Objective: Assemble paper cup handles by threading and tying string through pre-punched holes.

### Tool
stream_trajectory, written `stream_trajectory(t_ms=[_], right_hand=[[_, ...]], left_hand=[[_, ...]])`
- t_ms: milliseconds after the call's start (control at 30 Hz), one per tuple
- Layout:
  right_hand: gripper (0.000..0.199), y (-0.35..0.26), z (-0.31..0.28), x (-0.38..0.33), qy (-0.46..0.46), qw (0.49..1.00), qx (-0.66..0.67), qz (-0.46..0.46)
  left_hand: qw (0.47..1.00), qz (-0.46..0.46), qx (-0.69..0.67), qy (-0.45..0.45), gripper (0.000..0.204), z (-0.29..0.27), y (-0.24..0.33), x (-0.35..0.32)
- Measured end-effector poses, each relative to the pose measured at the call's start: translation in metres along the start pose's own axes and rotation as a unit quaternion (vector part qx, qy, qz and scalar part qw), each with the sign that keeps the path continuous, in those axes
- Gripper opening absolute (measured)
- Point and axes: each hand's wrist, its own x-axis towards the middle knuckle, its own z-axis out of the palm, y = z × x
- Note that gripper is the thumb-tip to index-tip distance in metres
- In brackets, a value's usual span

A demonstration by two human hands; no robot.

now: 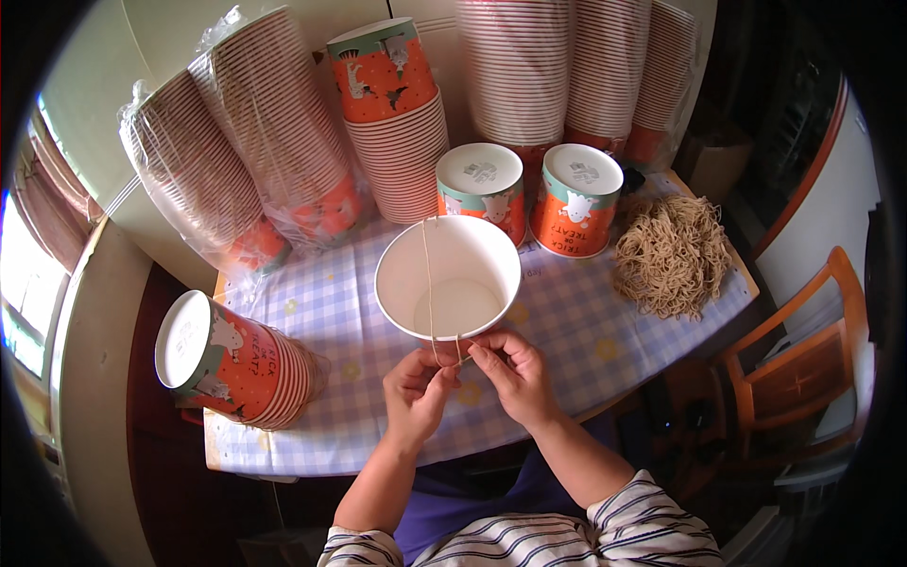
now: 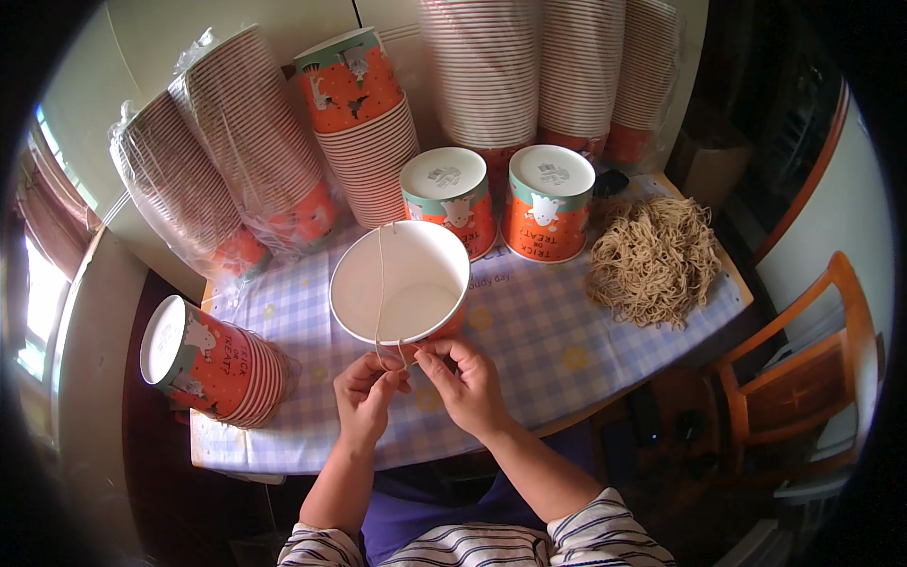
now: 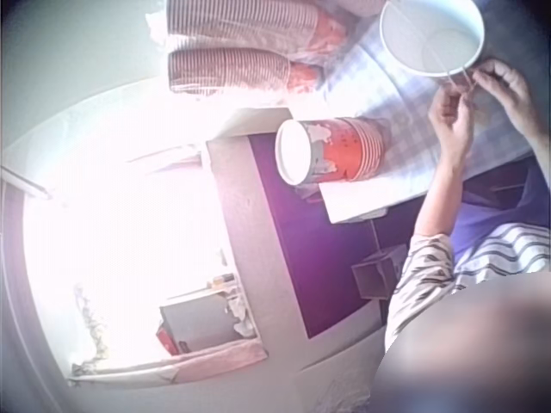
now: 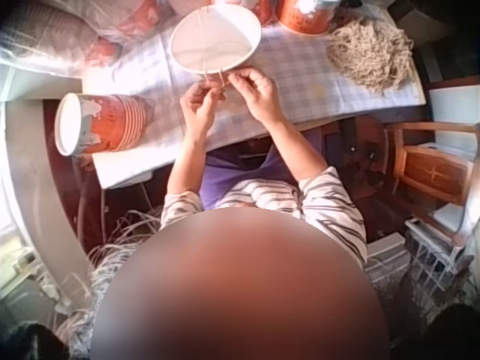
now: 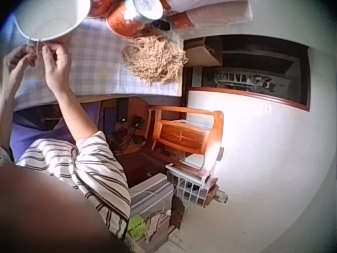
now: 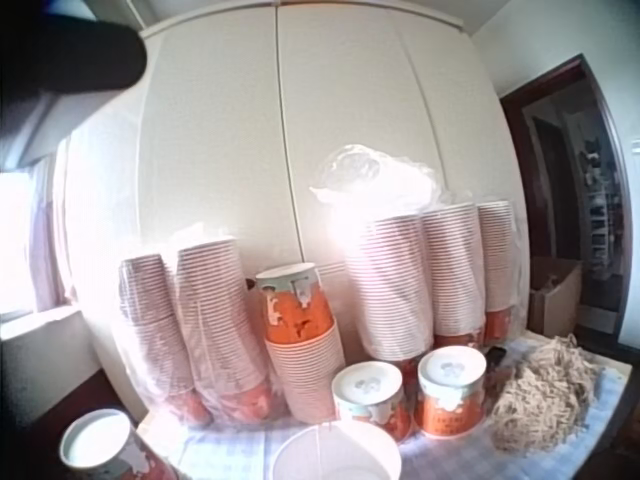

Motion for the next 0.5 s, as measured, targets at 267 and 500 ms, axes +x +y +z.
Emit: stream_trajectory(t_ms=[267, 500], right_hand=[[0.010, -0.0030, 0.0018, -0.0020, -0.013, 0.999, -0.033, -0.029], [0.011, -0.0003, 0.0031, -0.0024, 0.017, 0.998, -0.055, -0.038]], left_hand=[[0.999, -0.014, 0.030, -0.014, 0.009, 0.0042, 0.0006, 0.0017], [0.998, -0.047, 0.041, -0.003, 0.008, -0.0016, -0.0025, 0.0007]])
